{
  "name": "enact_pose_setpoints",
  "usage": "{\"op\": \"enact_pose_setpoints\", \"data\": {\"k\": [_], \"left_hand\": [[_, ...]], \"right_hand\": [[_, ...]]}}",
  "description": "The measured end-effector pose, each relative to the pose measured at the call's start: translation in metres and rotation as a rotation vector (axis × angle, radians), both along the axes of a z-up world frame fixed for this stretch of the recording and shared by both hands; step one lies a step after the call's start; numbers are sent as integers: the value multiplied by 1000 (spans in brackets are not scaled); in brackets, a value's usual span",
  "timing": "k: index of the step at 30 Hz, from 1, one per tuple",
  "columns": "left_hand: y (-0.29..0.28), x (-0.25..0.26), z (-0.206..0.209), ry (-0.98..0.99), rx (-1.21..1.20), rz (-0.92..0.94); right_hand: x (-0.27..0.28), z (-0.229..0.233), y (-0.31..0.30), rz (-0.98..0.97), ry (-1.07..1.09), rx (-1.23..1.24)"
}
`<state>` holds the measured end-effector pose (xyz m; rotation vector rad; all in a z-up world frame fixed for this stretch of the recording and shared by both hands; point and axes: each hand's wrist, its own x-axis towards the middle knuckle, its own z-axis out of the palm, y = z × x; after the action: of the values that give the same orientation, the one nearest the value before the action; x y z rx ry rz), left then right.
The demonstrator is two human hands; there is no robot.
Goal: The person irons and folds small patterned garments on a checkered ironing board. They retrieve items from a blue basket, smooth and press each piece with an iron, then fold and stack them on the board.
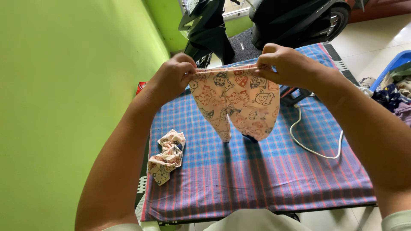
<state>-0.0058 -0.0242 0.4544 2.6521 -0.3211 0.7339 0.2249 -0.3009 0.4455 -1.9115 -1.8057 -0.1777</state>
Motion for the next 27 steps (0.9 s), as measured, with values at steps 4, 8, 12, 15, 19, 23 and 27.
{"op": "enact_pose_setpoints", "data": {"k": [4, 8, 12, 15, 19, 23, 27], "left_hand": [[-14, 8, -3, 230, 124, 68], [-22, 18, -12, 262, 181, 110], [-17, 33, -11, 385, -17, 175], [0, 48, -6, 324, -270, 92], [12, 81, -12, 171, -492, -49], [-7, 130, -44, 33, -93, 130], [-36, 178, -67, -13, -179, 313]], "right_hand": [[4, 0, -5, 94, 4, 128], [13, 10, -19, -106, 213, 80], [22, 20, -31, -258, 408, -150], [34, 23, -49, -86, 727, -59], [50, 10, -61, -29, 1003, 126], [63, -25, -47, -263, 782, 0], [77, -49, -55, -485, 595, 105]]}}
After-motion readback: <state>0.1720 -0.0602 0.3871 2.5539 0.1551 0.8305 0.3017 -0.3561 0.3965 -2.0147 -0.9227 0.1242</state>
